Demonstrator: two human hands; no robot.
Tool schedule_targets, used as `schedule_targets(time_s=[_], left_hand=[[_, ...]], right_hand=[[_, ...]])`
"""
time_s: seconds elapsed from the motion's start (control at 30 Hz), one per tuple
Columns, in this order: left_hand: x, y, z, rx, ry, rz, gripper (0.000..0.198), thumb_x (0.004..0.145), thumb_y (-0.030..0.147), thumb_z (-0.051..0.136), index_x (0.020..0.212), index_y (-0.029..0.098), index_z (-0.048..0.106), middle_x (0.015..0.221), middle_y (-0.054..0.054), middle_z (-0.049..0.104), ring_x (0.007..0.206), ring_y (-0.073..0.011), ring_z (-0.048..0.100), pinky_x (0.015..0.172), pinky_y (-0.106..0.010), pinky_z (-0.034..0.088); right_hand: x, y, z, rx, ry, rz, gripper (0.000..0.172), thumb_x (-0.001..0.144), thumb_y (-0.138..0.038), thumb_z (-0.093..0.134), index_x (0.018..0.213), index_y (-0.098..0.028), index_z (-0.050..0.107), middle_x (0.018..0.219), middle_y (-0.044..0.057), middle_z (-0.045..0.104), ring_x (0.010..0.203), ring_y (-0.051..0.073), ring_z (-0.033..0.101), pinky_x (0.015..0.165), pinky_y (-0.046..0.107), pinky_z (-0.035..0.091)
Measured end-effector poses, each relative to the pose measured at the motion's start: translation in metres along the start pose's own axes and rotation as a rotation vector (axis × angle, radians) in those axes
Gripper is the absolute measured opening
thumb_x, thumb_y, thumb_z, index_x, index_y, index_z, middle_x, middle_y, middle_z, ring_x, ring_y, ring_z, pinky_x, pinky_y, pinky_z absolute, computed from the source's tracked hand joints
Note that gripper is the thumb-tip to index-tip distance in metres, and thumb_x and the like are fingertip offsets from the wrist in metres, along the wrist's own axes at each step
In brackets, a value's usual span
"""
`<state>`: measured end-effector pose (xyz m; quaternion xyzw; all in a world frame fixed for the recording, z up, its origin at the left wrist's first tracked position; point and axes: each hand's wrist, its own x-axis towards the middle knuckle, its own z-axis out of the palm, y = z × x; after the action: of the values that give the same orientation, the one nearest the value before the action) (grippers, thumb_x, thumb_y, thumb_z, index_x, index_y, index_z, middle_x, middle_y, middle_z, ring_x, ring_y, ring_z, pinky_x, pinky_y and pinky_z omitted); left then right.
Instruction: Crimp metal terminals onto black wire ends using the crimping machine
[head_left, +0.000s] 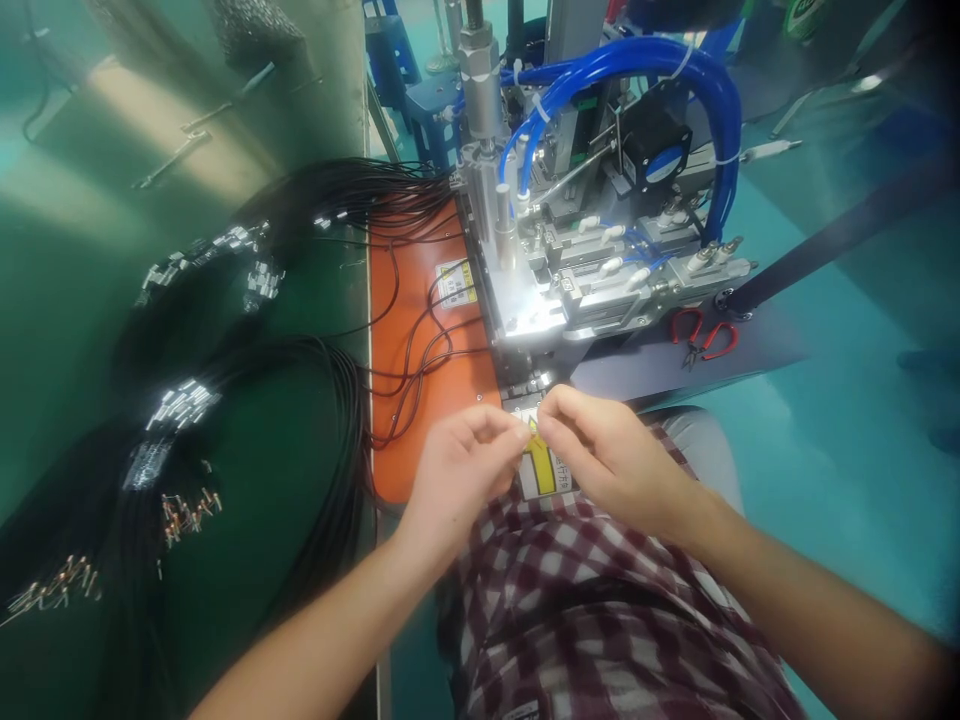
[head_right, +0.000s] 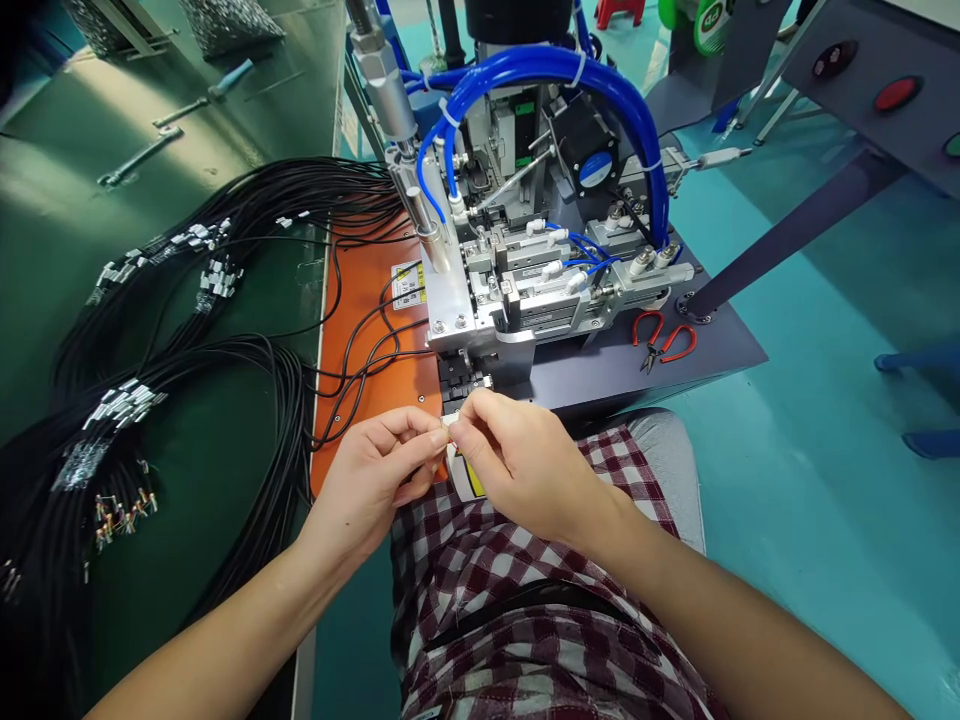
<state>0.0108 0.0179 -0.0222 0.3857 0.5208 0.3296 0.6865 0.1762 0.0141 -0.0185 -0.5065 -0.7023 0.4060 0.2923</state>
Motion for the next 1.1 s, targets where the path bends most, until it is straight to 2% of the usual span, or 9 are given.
schedule_targets(time_s=[0.2, 0.27, 0.33, 0.43, 0.53, 0.63, 0.77, 1.1], left_hand=[[0.000, 0.003, -0.002, 0.037, -0.058, -0.013, 0.020, 0.079, 0.031, 0.069, 0.074, 0.014, 0.060, 0.054, 0.006, 0.046, 0.040, -0.0013, 0.027, 0.039, -0.016, 0.018], [0.002, 0.006, -0.002, 0.096, -0.065, -0.003, 0.018, 0.079, 0.032, 0.068, 0.079, 0.015, 0.062, 0.056, 0.005, 0.050, 0.040, -0.0023, 0.032, 0.040, -0.017, 0.024], [0.007, 0.010, -0.003, 0.200, -0.029, 0.081, 0.016, 0.080, 0.031, 0.067, 0.083, 0.016, 0.064, 0.065, 0.002, 0.057, 0.046, -0.0054, 0.045, 0.045, -0.018, 0.035], [0.021, 0.015, -0.006, 0.476, 0.066, 0.322, 0.008, 0.080, 0.025, 0.066, 0.079, 0.017, 0.064, 0.079, -0.001, 0.063, 0.069, -0.0130, 0.060, 0.062, -0.022, 0.047], [0.036, 0.015, -0.012, 0.748, 0.072, 0.501, 0.004, 0.082, 0.019, 0.062, 0.079, 0.018, 0.065, 0.081, -0.001, 0.064, 0.076, -0.0151, 0.061, 0.069, -0.024, 0.047], [0.046, 0.011, -0.016, 0.889, 0.074, 0.615, 0.009, 0.085, 0.017, 0.058, 0.083, 0.019, 0.066, 0.081, -0.001, 0.066, 0.076, -0.0145, 0.060, 0.071, -0.024, 0.046], [0.049, 0.003, -0.021, 0.961, 0.058, 0.713, 0.014, 0.089, 0.014, 0.054, 0.089, 0.017, 0.067, 0.083, -0.003, 0.068, 0.078, -0.0143, 0.062, 0.074, -0.023, 0.046], [0.053, -0.006, -0.037, 1.138, 0.007, 0.936, 0.018, 0.090, 0.010, 0.051, 0.101, 0.011, 0.066, 0.077, -0.006, 0.066, 0.068, -0.0135, 0.061, 0.065, -0.023, 0.049]], right_hand=[[0.003, 0.006, -0.002, 0.150, -0.038, -0.034, 0.022, 0.096, -0.023, 0.040, 0.074, -0.021, 0.045, 0.064, -0.004, 0.042, 0.057, 0.012, 0.038, 0.055, 0.025, 0.034], [0.006, 0.012, -0.007, 0.150, -0.009, -0.053, 0.021, 0.095, -0.023, 0.042, 0.074, -0.021, 0.047, 0.065, -0.003, 0.044, 0.058, 0.012, 0.039, 0.056, 0.025, 0.034], [0.011, 0.019, -0.014, 0.159, 0.045, -0.039, 0.020, 0.093, -0.024, 0.045, 0.074, -0.020, 0.048, 0.066, -0.002, 0.046, 0.060, 0.013, 0.041, 0.057, 0.026, 0.035], [0.022, 0.035, -0.022, 0.216, 0.115, 0.029, 0.022, 0.092, -0.028, 0.048, 0.072, -0.020, 0.048, 0.067, -0.001, 0.045, 0.063, 0.013, 0.042, 0.057, 0.026, 0.035], [0.031, 0.050, -0.021, 0.286, 0.132, 0.083, 0.023, 0.091, -0.031, 0.050, 0.071, -0.020, 0.049, 0.067, -0.002, 0.044, 0.062, 0.013, 0.040, 0.057, 0.026, 0.035], [0.035, 0.061, -0.014, 0.348, 0.144, 0.123, 0.023, 0.091, -0.031, 0.050, 0.072, -0.019, 0.049, 0.066, -0.003, 0.043, 0.061, 0.012, 0.038, 0.057, 0.026, 0.034], [0.035, 0.066, -0.006, 0.395, 0.133, 0.163, 0.023, 0.092, -0.031, 0.049, 0.072, -0.020, 0.047, 0.066, -0.004, 0.041, 0.060, 0.012, 0.037, 0.057, 0.026, 0.033], [0.037, 0.073, 0.003, 0.364, 0.157, 0.137, 0.022, 0.093, -0.026, 0.049, 0.073, -0.019, 0.049, 0.069, -0.002, 0.045, 0.064, 0.013, 0.042, 0.059, 0.026, 0.036]])
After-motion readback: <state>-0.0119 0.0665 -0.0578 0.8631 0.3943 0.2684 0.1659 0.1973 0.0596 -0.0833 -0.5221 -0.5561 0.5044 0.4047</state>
